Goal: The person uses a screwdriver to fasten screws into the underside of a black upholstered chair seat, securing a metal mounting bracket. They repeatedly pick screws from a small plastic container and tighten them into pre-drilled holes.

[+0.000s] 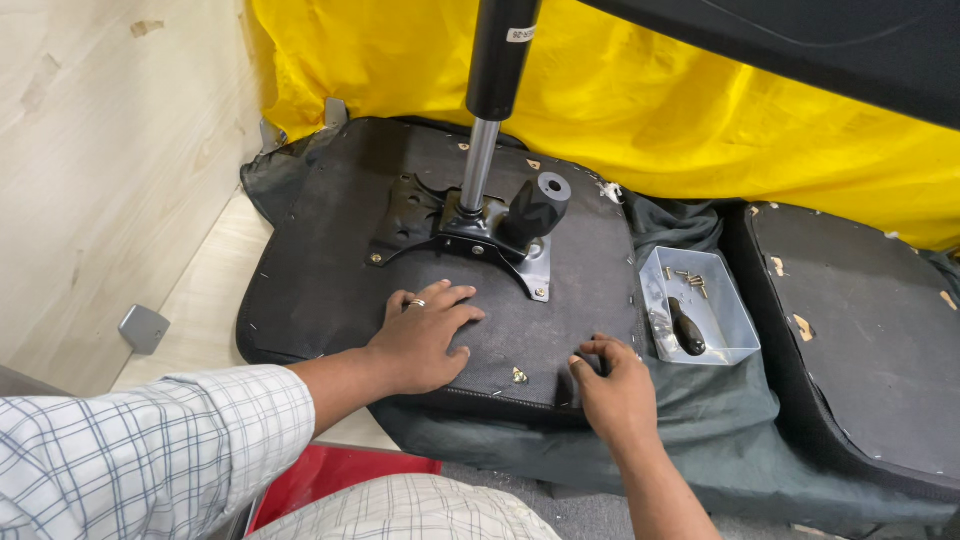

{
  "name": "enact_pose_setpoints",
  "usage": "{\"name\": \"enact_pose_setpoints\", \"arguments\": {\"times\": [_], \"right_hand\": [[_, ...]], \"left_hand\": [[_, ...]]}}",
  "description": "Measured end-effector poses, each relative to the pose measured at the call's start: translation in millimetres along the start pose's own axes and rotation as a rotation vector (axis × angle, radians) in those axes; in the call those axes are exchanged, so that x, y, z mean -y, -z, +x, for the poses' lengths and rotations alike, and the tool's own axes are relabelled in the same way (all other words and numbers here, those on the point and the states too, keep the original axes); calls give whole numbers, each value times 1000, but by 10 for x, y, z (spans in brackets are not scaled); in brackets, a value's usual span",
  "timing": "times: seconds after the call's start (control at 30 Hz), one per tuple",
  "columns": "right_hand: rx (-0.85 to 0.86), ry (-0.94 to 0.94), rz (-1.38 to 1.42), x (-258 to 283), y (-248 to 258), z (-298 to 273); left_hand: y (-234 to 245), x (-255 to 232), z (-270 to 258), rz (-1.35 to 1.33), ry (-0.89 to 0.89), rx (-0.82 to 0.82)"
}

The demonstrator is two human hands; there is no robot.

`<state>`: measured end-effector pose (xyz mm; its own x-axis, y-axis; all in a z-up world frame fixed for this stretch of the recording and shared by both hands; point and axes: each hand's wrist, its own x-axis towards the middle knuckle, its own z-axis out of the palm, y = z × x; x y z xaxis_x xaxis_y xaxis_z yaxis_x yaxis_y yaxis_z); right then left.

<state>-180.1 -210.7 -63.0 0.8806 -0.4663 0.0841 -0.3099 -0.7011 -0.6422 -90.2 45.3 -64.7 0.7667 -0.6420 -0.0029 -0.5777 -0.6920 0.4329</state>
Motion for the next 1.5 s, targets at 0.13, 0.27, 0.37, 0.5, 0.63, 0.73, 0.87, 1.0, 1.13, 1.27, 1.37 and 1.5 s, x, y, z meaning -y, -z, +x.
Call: {"name": "enact_pose_setpoints", "arguments": {"times": [0.13,0.27,0.37,0.5,0.63,0.73,0.87,1.0,1.13,1.27,1.37,1.5], "right_hand": [[6,-281,235,-100,258,165],[-304,179,-110,-423,531,421],[-455,307,-398,-665,689,690],[-66,-118,-412,-788,765,1072],[86,-195,-348,-858,711,1187],[103,-125,-341,-901,709,1204],[11,-148,-284,-914,775,1128],[-109,-65,-124,-839,1024,925],[-147,-144,153,-659,1277,698],[-168,-107,434,-466,1443,466],[-155,-13,595,-290,1417,299],[-80,14,746,-47,1259,66]], "left_hand": [[-157,-186,143,-108,-116,-73],[-310,-477,278,-185,-120,-65],[-376,-683,300,-152,-63,-21],[-381,-841,255,-72,-23,-66],[-380,-894,219,-53,-9,-119],[-397,-930,220,-42,5,-157],[-443,-957,232,-27,30,-197],[-478,-955,235,-29,25,-228],[-506,-897,225,-103,-52,-393],[-482,-778,202,-343,11,-530],[-469,-739,214,-409,51,-562],[-442,-713,209,-552,60,-549]]}}
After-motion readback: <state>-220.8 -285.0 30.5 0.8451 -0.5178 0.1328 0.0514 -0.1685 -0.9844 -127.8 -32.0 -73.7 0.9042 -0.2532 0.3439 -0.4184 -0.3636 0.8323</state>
